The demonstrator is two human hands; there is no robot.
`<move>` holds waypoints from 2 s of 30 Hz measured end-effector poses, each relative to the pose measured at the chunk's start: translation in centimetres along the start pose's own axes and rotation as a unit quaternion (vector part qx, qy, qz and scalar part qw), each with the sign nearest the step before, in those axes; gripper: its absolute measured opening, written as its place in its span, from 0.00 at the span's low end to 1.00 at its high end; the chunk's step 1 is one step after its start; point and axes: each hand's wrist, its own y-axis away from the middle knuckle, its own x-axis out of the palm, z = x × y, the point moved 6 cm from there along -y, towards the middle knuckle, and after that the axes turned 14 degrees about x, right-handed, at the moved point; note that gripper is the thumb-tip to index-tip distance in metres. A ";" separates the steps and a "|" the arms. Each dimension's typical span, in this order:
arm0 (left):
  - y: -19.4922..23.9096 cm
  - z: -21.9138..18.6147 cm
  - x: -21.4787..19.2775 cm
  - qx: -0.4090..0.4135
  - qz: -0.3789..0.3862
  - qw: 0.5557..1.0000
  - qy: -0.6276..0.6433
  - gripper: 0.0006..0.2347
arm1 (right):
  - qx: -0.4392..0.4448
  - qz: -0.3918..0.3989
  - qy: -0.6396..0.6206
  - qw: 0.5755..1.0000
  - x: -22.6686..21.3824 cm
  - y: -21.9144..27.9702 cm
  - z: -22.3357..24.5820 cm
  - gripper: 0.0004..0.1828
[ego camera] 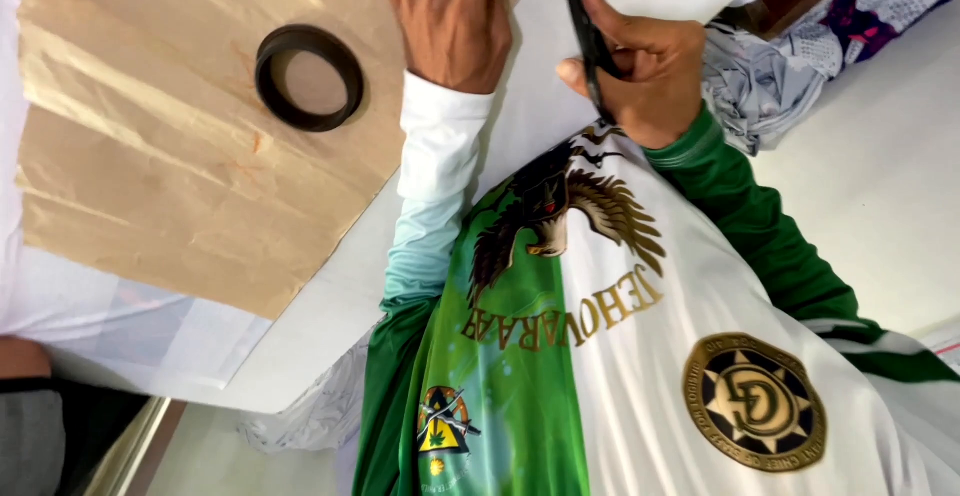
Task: Cutting fabric with scissors following a paper pattern on a cutting table.
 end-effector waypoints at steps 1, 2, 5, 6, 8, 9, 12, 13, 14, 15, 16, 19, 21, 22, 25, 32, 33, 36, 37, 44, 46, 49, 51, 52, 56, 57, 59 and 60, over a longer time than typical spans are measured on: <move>0.3 -0.2 0.1 0.004 -0.001 1.000 0.007 0.07 | 0.000 -0.008 0.003 1.000 0.1 0.1 0.0 0.30; 0.5 0.1 0.5 -0.016 0.023 0.999 -0.025 0.10 | 0.009 -0.005 0.015 1.000 0.3 0.0 0.0 0.31; 1.2 0.5 0.9 -0.035 0.046 0.997 -0.058 0.11 | 0.013 0.003 0.052 0.999 0.6 -0.2 0.1 0.33; 1.3 0.7 1.0 -0.033 0.043 0.997 -0.061 0.09 | 0.004 0.008 0.076 0.997 0.8 -0.4 0.3 0.33; 1.0 0.5 0.8 -0.035 0.043 0.997 -0.059 0.09 | 0.019 0.005 0.063 0.998 0.8 -0.3 0.5 0.33; 0.9 0.4 0.7 -0.038 0.043 0.997 -0.055 0.08 | 0.036 0.002 0.051 0.998 0.8 -0.2 0.5 0.32; 0.5 0.3 0.4 -0.029 0.032 0.998 -0.043 0.08 | 0.035 -0.005 0.006 0.999 0.9 -0.6 0.8 0.32; 0.3 0.2 0.2 -0.027 0.032 0.998 -0.045 0.08 | 0.033 -0.005 0.004 0.999 1.0 -0.9 0.9 0.32; 0.1 0.2 0.1 -0.033 0.033 0.998 -0.037 0.08 | 0.032 -0.004 0.006 0.999 1.1 -1.1 0.9 0.32; 0.0 0.1 0.0 -0.039 0.035 0.998 -0.029 0.08 | 0.031 -0.004 0.008 0.999 1.2 -1.2 0.9 0.33; -0.1 0.0 0.0 -0.036 0.035 0.998 -0.030 0.08 | 0.029 -0.006 0.006 1.000 1.2 -1.4 0.9 0.33; 0.0 0.0 0.1 -0.038 0.032 0.998 -0.037 0.07 | 0.007 0.002 0.012 1.000 1.4 -1.5 1.0 0.34; 0.4 0.2 0.4 -0.047 0.036 0.997 -0.039 0.09 | 0.021 0.002 0.034 0.999 1.4 -1.6 1.0 0.34; 0.5 0.2 0.4 -0.046 0.036 0.998 -0.039 0.09 | 0.019 0.001 0.033 0.999 1.4 -1.6 1.0 0.34; 0.9 0.4 0.7 -0.055 0.058 0.996 -0.047 0.10 | 0.030 -0.002 0.015 0.999 1.4 -1.9 1.3 0.34; 1.3 0.6 0.9 -0.058 0.055 0.996 -0.050 0.11 | 0.016 0.011 -0.031 0.999 1.6 -3.3 1.8 0.32; 1.3 0.6 0.9 -0.058 0.056 0.995 -0.051 0.11 | -0.006 0.020 -0.021 1.000 1.7 -3.4 2.1 0.32; 1.1 0.5 0.8 -0.066 0.054 0.995 -0.049 0.11 | -0.011 0.027 -0.024 0.999 1.7 -3.4 2.2 0.32; 1.2 0.4 0.8 -0.066 0.053 0.995 -0.050 0.11 | -0.012 0.029 -0.024 0.999 1.7 -3.4 2.3 0.32; 1.4 0.4 1.0 -0.065 0.055 0.994 -0.061 0.14 | -0.002 -0.005 0.002 1.000 1.7 -5.0 3.6 0.31; 1.3 0.3 0.8 -0.058 0.052 0.995 -0.063 0.14 | -0.012 -0.014 0.046 0.999 1.7 -5.2 3.7 0.33; 1.4 0.3 0.9 -0.055 0.048 0.996 -0.056 0.14 | -0.033 -0.008 0.052 0.998 1.7 -5.2 4.6 0.31; 1.3 0.2 0.9 -0.054 0.057 0.995 -0.060 0.14 | 0.044 -0.014 -0.027 0.999 1.6 -5.4 4.4 0.28; 1.3 0.1 0.7 -0.051 0.053 0.995 -0.062 0.14 | 0.038 -0.015 -0.026 0.999 1.6 -5.7 4.5 0.28; 0.4 -0.1 0.2 -0.035 0.044 0.997 -0.058 0.15 | 0.027 -0.021 -0.031 0.999 1.6 -7.3 5.0 0.29; 0.4 -0.2 0.2 -0.035 0.051 0.997 -0.052 0.15 | 0.057 -0.015 -0.056 0.997 1.8 -7.7 4.5 0.29; -0.1 -0.2 0.4 -0.036 0.034 0.998 -0.033 0.13 | 0.041 -0.016 0.001 0.999 0.9 -8.0 3.3 0.30; 0.3 0.0 -0.5 -0.036 0.035 0.998 -0.030 0.12 | 0.026 -0.007 0.036 0.999 1.6 -8.4 2.8 0.31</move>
